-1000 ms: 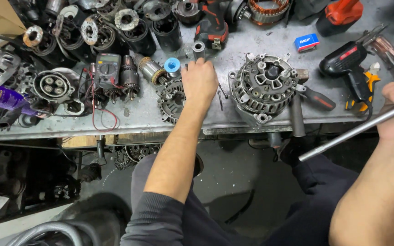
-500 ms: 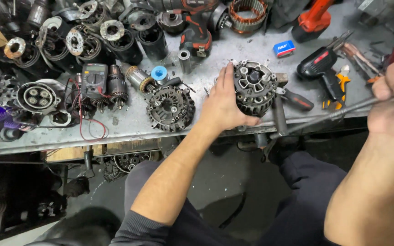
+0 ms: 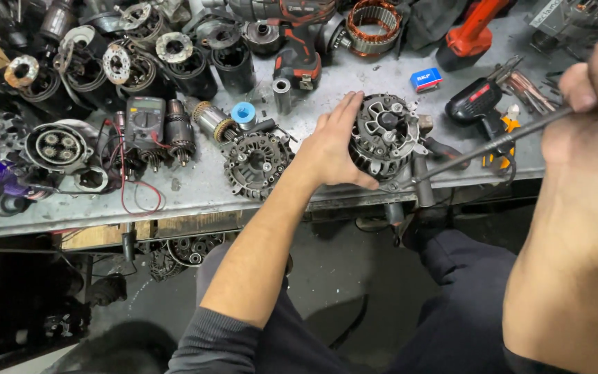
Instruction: Disassembling and inspecting a car alternator on a cluttered workbench.
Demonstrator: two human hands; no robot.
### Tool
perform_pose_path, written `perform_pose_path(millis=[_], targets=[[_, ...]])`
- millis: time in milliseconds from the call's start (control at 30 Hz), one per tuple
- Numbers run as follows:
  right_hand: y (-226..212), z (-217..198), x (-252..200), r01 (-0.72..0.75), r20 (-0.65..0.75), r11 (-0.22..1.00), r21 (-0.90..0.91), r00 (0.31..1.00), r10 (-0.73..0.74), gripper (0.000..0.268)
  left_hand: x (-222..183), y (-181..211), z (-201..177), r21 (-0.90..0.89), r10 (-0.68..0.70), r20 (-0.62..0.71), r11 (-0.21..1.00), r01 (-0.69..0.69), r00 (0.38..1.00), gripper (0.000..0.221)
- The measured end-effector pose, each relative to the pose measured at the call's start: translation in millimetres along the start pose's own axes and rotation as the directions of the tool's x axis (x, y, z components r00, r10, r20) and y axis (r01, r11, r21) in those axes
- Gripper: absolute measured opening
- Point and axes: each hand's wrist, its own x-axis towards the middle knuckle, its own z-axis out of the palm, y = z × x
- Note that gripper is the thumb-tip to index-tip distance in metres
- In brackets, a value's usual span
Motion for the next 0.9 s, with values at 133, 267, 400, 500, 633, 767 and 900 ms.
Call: perform_pose_path(millis=[133,267,400,500,633,767,900], targets=[[18,-26,20,0.153,0.161,0.866,-0.475,0.983,-0.086,0.038,-1,-1,9,0.029,-0.004,-0.021,1.0,0.004,1.0,0.156],[30,-32,26,0.277,0.296,0.616,-0.737,0.952,-0.075,0.042,1,-3,14,0.05,0.01,-0.064,0.999,-0.007,0.998,0.154],[63,10,5,0.424,0.424,0.178,-0.888,0.905,-0.04,0.051,-2,5,11,0.072,-0.023,-0.063,0.997,0.027,0.998,0.149],[67,42,2,0.209,0.29,0.387,-0.898,0.943,0.163,0.051,0,3,10,0.032,-0.009,-0.075,0.999,0.011,0.997,0.143],[63,42,36,-0.148,0.468,0.623,-0.768,0.536,0.703,0.045,8,-15,9,-0.088,0.095,-0.099,0.991,-0.104,0.991,0.133],[85,64,67,-0.539,0.551,0.455,-0.709,-0.021,0.834,0.049,14,-23,12,-0.131,0.154,-0.077,0.978,-0.163,0.985,0.133],[26,75,79,-0.115,0.509,0.526,-0.843,0.149,0.848,0.041,19,-24,12,-0.098,0.155,-0.052,0.982,-0.159,0.987,0.136]])
